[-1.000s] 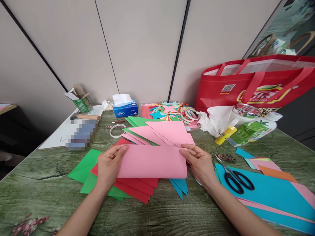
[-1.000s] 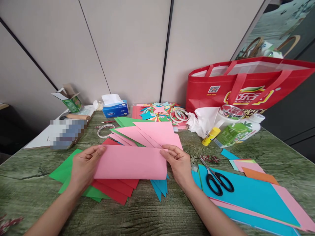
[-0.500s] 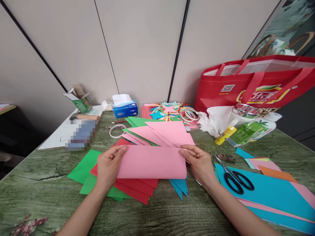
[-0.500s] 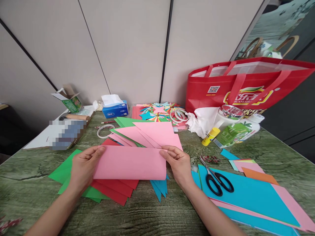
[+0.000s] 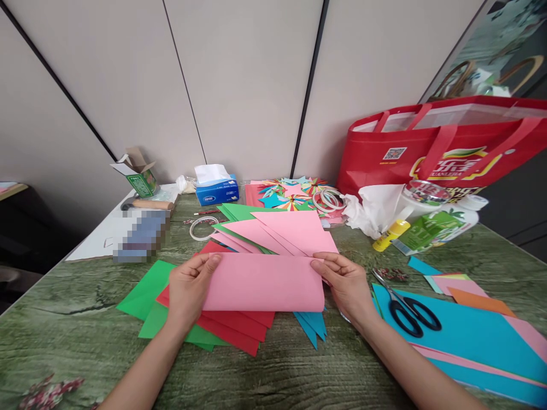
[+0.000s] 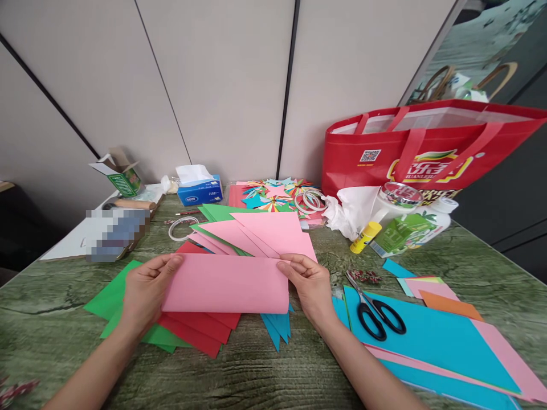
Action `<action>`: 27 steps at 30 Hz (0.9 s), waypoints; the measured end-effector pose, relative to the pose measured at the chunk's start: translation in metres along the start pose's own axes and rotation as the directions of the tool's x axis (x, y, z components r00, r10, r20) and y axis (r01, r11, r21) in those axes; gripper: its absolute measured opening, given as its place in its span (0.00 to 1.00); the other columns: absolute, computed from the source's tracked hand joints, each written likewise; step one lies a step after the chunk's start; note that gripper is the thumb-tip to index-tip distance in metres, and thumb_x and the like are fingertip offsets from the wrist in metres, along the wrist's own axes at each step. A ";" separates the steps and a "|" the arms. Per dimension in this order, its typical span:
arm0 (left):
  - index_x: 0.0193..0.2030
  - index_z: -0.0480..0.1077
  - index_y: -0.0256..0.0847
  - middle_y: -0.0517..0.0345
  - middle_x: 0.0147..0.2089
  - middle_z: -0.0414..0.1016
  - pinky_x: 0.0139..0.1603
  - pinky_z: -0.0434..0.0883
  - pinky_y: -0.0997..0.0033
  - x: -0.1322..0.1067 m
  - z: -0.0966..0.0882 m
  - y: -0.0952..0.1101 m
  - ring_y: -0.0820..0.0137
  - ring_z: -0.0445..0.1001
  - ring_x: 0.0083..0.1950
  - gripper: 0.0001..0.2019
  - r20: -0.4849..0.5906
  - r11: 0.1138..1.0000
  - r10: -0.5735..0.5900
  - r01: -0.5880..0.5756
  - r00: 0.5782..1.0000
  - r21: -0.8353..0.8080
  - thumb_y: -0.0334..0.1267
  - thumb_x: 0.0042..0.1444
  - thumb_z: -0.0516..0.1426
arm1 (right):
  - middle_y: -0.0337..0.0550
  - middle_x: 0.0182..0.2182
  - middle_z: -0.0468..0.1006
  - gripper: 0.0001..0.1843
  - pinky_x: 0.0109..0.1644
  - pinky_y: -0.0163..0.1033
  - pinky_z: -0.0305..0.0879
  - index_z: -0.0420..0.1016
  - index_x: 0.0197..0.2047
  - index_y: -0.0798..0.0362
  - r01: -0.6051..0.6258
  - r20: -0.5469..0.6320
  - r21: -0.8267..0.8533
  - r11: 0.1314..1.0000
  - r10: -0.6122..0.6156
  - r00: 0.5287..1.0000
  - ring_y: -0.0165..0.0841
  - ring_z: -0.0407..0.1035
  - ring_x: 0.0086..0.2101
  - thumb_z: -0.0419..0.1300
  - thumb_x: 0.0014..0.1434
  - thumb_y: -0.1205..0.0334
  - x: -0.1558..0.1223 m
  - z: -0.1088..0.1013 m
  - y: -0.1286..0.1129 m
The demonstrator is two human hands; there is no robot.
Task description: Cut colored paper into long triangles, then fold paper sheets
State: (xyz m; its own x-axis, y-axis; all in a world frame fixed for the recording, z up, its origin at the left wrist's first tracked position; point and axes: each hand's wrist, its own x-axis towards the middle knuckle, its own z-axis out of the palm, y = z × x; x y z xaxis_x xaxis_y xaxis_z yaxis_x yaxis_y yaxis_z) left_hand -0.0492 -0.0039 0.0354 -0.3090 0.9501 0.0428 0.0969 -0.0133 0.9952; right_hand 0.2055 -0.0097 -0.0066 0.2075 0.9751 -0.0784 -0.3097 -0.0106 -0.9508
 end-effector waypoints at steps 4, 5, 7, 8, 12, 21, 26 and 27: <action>0.27 0.76 0.38 0.61 0.22 0.74 0.18 0.57 0.80 0.000 -0.001 -0.001 0.76 0.63 0.21 0.13 0.014 1.000 -0.009 0.009 1.000 -0.025 0.46 0.39 0.63 | 0.39 0.25 0.81 0.13 0.27 0.32 0.66 0.77 0.33 0.53 -0.028 0.008 0.019 0.999 0.027 1.000 0.29 0.71 0.24 0.69 0.40 0.62 0.001 -0.001 0.001; 0.27 0.76 0.38 0.61 0.21 0.73 0.18 0.57 0.80 0.000 -0.001 -0.001 0.76 0.63 0.21 0.13 0.025 0.999 -0.022 0.023 0.999 -0.040 0.46 0.39 0.63 | 0.40 0.25 0.81 0.14 0.27 0.32 0.66 0.77 0.33 0.53 -0.041 0.007 0.019 0.999 0.041 0.999 0.29 0.71 0.24 0.69 0.40 0.62 0.002 -0.002 0.001; 0.27 0.76 0.37 0.60 0.21 0.73 0.17 0.57 0.79 0.000 -0.001 0.000 0.76 0.63 0.20 0.13 0.056 0.995 -0.059 0.063 0.997 -0.072 0.46 0.38 0.64 | 0.41 0.25 0.81 0.14 0.27 0.33 0.67 0.78 0.33 0.54 -0.066 0.003 0.014 0.998 0.066 0.998 0.30 0.71 0.24 0.70 0.39 0.62 0.003 -0.003 0.002; 0.27 0.76 0.36 0.60 0.21 0.73 0.17 0.58 0.78 0.001 -0.001 0.001 0.75 0.63 0.20 0.14 0.073 0.993 -0.076 0.083 0.994 -0.086 0.46 0.38 0.64 | 0.41 0.25 0.81 0.14 0.28 0.33 0.67 0.78 0.32 0.54 -0.076 0.002 0.014 0.997 0.076 0.997 0.30 0.72 0.24 0.70 0.38 0.62 0.003 -0.003 0.002; 0.27 0.76 0.36 0.59 0.21 0.73 0.18 0.59 0.78 0.003 0.000 0.002 0.75 0.64 0.20 0.14 0.088 0.988 -0.099 0.108 0.991 -0.113 0.45 0.37 0.64 | 0.41 0.25 0.81 0.14 0.28 0.34 0.67 0.78 0.32 0.54 -0.093 0.017 0.020 0.995 0.093 0.996 0.30 0.72 0.24 0.70 0.38 0.63 0.004 -0.003 0.002; 0.26 0.76 0.38 0.60 0.22 0.74 0.21 0.60 0.78 0.007 -0.001 -0.004 0.75 0.65 0.23 0.11 0.067 0.989 -0.062 0.070 0.996 -0.131 0.43 0.37 0.65 | 0.41 0.24 0.81 0.16 0.26 0.34 0.67 0.78 0.31 0.54 -0.092 0.009 0.025 0.995 0.091 0.996 0.31 0.72 0.23 0.71 0.35 0.62 0.003 -0.002 -0.001; 0.26 0.76 0.38 0.61 0.23 0.74 0.21 0.60 0.80 0.008 -0.002 -0.005 0.77 0.64 0.23 0.10 0.066 0.989 -0.063 0.071 0.996 -0.133 0.42 0.37 0.65 | 0.40 0.25 0.82 0.14 0.27 0.29 0.66 0.78 0.31 0.52 -0.101 0.026 0.033 0.994 0.100 0.995 0.27 0.71 0.24 0.71 0.37 0.64 0.001 -0.002 -0.002; 0.27 0.76 0.38 0.61 0.23 0.74 0.21 0.59 0.80 0.008 -0.002 -0.005 0.77 0.64 0.24 0.10 0.065 0.988 -0.064 0.072 0.996 -0.138 0.42 0.38 0.65 | 0.39 0.25 0.82 0.14 0.27 0.28 0.66 0.78 0.31 0.52 -0.105 0.033 0.033 0.994 0.104 0.994 0.26 0.71 0.24 0.71 0.37 0.64 0.001 -0.002 -0.002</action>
